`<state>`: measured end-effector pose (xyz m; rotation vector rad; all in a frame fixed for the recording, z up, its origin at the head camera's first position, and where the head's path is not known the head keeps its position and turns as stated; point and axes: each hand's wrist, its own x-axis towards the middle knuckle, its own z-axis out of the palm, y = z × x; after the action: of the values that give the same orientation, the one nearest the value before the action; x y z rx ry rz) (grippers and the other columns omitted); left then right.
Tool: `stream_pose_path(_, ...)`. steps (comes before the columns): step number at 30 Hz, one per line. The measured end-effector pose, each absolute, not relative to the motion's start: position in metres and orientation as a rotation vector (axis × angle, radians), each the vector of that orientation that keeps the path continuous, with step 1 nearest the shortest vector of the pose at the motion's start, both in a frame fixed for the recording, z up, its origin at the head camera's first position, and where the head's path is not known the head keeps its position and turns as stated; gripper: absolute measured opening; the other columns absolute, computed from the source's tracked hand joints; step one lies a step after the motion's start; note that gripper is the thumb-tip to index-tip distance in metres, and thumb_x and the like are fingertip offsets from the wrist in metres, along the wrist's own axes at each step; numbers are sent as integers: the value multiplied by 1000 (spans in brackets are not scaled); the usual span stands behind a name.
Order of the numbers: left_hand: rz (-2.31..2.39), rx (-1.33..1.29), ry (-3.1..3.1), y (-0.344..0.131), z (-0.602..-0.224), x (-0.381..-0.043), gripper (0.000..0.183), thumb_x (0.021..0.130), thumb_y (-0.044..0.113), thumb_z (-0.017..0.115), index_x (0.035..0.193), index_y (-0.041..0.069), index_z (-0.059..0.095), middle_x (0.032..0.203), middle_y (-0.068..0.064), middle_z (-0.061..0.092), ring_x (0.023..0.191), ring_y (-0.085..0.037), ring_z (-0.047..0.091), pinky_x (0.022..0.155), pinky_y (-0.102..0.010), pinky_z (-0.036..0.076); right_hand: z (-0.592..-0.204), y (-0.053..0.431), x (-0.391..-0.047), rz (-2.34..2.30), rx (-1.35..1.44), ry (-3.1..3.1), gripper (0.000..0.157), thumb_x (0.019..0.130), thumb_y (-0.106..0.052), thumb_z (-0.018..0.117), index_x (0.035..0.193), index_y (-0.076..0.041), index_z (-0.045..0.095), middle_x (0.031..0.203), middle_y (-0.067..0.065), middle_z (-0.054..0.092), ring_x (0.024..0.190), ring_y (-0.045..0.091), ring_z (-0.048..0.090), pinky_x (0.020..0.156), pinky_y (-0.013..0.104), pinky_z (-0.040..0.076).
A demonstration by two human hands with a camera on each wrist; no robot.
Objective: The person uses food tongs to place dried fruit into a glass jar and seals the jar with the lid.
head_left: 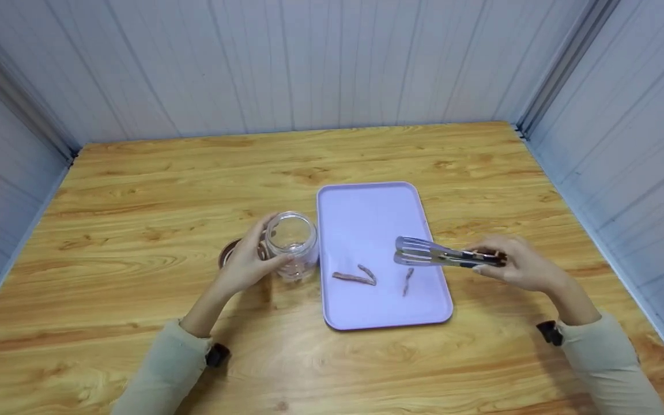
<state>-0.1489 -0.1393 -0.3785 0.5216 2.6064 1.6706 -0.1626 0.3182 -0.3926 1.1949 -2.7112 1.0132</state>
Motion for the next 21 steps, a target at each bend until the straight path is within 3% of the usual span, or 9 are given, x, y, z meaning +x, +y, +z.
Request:
stream_pose_path(10, 1674, 551, 2605, -140, -380, -149, 73, 74, 8, 71, 133, -4, 29, 124, -23, 41, 103, -33, 46, 82, -45, 41, -405, 339, -159, 986, 1191, -2768, 38, 70, 1, 70, 107, -4, 61, 80, -6, 55, 61, 8, 44, 50, 23, 38)
stream_pose_path(21, 1683, 579, 2616, -140, -381, -150, 72, 73, 8, 72, 132, -2, 31, 125, -20, 42, 109, -31, 42, 90, -44, 34, -413, 343, -161, 991, 1179, -2783, 36, 71, 2, 70, 106, -2, 62, 83, -4, 58, 64, 8, 45, 53, 24, 40)
